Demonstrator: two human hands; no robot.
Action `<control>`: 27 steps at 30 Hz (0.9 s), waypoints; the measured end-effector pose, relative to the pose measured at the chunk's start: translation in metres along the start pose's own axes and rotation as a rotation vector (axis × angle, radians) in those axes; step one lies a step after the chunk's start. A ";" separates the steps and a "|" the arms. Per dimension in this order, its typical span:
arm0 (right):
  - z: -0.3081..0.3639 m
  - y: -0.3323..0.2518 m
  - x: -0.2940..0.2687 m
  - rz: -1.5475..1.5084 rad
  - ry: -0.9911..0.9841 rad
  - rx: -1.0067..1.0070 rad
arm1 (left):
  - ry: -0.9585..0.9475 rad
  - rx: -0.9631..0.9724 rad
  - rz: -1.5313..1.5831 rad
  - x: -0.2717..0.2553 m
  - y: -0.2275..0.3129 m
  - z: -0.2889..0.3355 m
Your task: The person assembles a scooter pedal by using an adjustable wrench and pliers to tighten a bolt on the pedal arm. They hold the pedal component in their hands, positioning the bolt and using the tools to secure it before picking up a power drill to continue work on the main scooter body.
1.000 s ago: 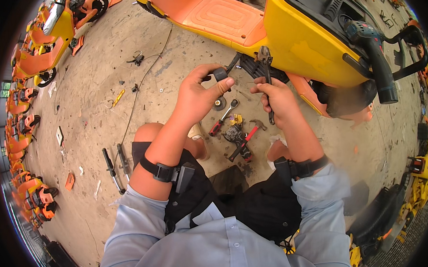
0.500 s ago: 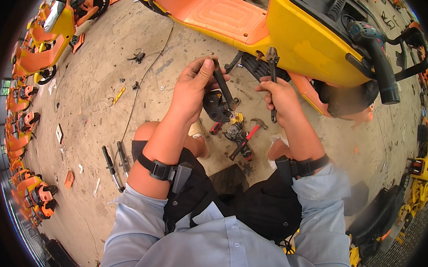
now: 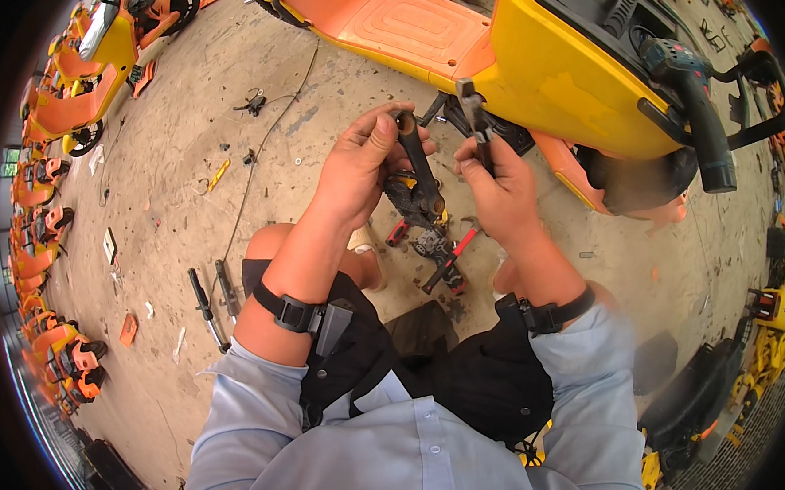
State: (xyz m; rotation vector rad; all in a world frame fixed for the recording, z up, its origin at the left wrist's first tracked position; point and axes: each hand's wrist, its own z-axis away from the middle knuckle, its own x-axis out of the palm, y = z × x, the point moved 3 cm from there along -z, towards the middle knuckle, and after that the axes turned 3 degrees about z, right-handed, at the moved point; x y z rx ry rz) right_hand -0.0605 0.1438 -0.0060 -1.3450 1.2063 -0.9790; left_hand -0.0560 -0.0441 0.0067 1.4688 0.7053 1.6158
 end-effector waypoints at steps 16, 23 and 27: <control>0.002 -0.009 0.006 -0.070 -0.214 0.190 | 0.027 0.093 -0.113 -0.003 -0.001 -0.006; 0.005 -0.003 0.008 -0.067 -0.228 0.273 | 0.109 0.120 -0.107 -0.015 0.000 -0.011; 0.006 0.001 0.017 0.089 -0.316 0.299 | 0.168 0.119 -0.247 -0.019 -0.004 -0.009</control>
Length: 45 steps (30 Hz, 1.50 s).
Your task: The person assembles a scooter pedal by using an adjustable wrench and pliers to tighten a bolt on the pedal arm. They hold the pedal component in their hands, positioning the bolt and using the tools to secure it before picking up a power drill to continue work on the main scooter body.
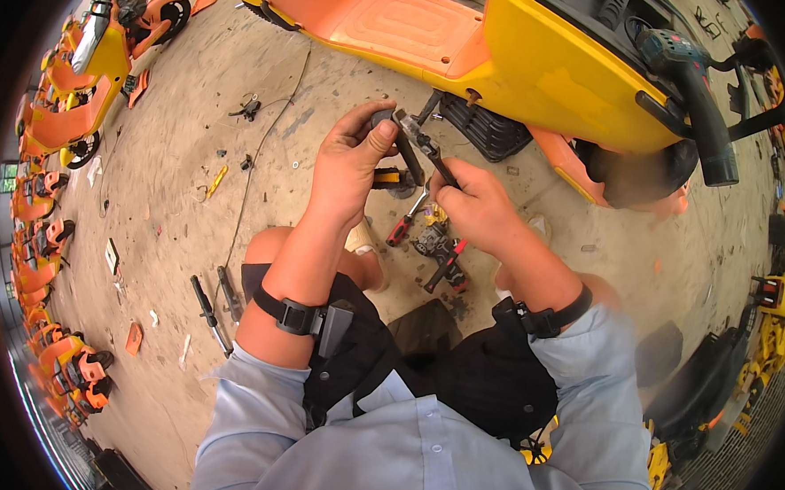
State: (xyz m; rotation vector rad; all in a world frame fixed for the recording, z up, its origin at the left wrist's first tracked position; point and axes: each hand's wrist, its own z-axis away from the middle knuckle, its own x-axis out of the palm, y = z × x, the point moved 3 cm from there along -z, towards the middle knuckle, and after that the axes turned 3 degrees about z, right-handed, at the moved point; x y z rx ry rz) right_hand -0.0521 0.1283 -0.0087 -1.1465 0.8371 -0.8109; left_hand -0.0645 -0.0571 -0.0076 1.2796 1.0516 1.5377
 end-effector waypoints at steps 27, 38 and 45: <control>0.011 -0.021 -0.012 -0.250 0.208 0.067 | -0.254 -0.069 0.418 0.012 0.012 0.009; 0.010 -0.003 0.011 0.120 0.361 -0.214 | -0.153 -0.137 0.710 0.012 0.002 0.006; 0.033 -0.030 0.007 0.022 0.337 -0.286 | -0.247 -0.160 0.823 0.027 0.021 0.020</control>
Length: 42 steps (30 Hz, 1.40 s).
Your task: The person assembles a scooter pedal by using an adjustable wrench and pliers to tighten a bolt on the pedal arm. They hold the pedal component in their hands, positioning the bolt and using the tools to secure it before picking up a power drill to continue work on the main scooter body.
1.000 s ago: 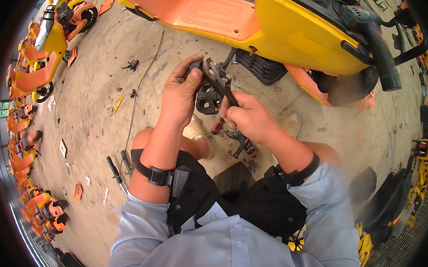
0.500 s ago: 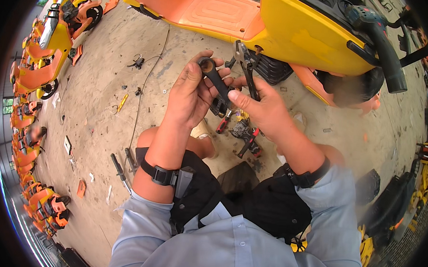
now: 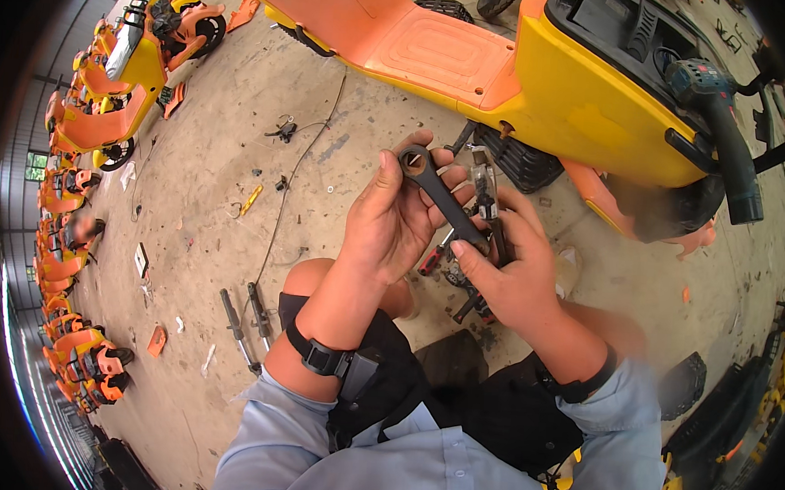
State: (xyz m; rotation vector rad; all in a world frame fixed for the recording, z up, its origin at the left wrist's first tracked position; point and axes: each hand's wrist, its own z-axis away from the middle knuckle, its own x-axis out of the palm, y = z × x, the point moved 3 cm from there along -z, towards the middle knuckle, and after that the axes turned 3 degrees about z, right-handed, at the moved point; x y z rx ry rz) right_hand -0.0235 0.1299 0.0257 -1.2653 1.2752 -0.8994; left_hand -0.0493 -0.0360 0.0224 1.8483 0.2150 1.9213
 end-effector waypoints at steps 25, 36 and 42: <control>-0.014 0.028 -0.005 -0.272 -0.054 0.354 | 0.173 -0.238 -0.642 -0.005 -0.021 -0.006; -0.024 0.039 -0.020 -0.283 0.031 0.619 | 0.427 -0.016 -0.300 -0.030 -0.010 -0.007; -0.020 0.042 -0.020 -0.240 -0.029 0.638 | 0.465 -0.017 -0.276 -0.035 -0.010 -0.006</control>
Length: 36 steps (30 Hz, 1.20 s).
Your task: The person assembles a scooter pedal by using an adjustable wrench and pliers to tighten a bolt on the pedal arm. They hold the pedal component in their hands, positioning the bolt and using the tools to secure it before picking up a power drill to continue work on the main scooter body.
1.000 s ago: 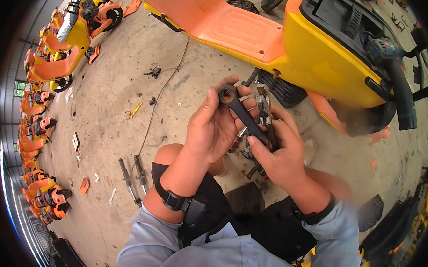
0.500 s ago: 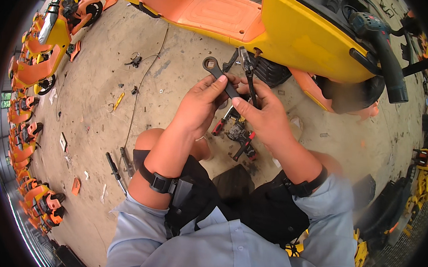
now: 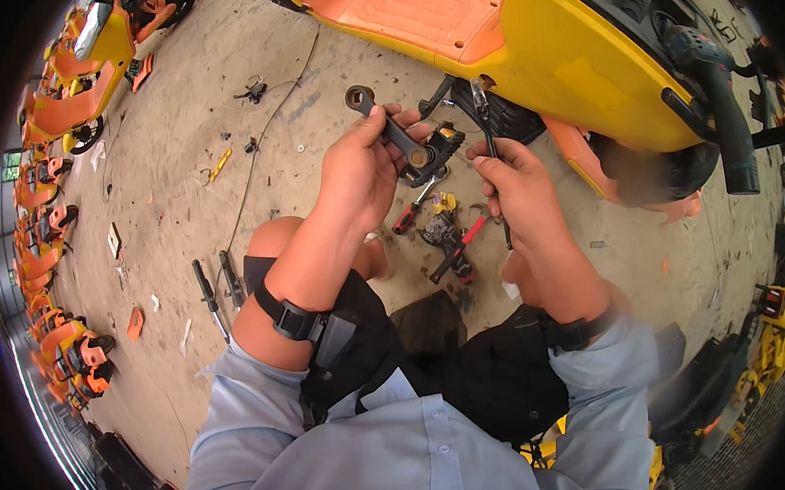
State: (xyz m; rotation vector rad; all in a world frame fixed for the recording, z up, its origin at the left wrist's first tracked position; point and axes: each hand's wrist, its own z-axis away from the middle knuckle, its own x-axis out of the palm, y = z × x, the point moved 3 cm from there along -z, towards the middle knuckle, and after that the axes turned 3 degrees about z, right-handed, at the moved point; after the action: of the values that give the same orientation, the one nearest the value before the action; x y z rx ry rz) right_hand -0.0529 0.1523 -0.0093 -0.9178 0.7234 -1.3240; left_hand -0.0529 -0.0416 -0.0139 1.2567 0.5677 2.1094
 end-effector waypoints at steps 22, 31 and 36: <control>0.011 -0.007 0.004 -0.077 -0.119 -0.021 | 0.179 -0.125 0.305 0.020 0.006 0.018; 0.035 -0.022 0.020 -0.108 -0.375 -0.212 | -0.354 -0.207 0.611 0.014 0.010 0.017; 0.034 -0.013 0.024 -0.098 -0.379 -0.243 | -0.341 -0.161 0.587 0.011 0.008 0.015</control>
State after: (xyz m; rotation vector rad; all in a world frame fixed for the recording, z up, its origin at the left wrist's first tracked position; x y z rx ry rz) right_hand -0.0271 0.1337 0.0197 -1.3707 0.5544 -1.1158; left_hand -0.0455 -0.0389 0.0050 1.7910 -0.1423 2.2488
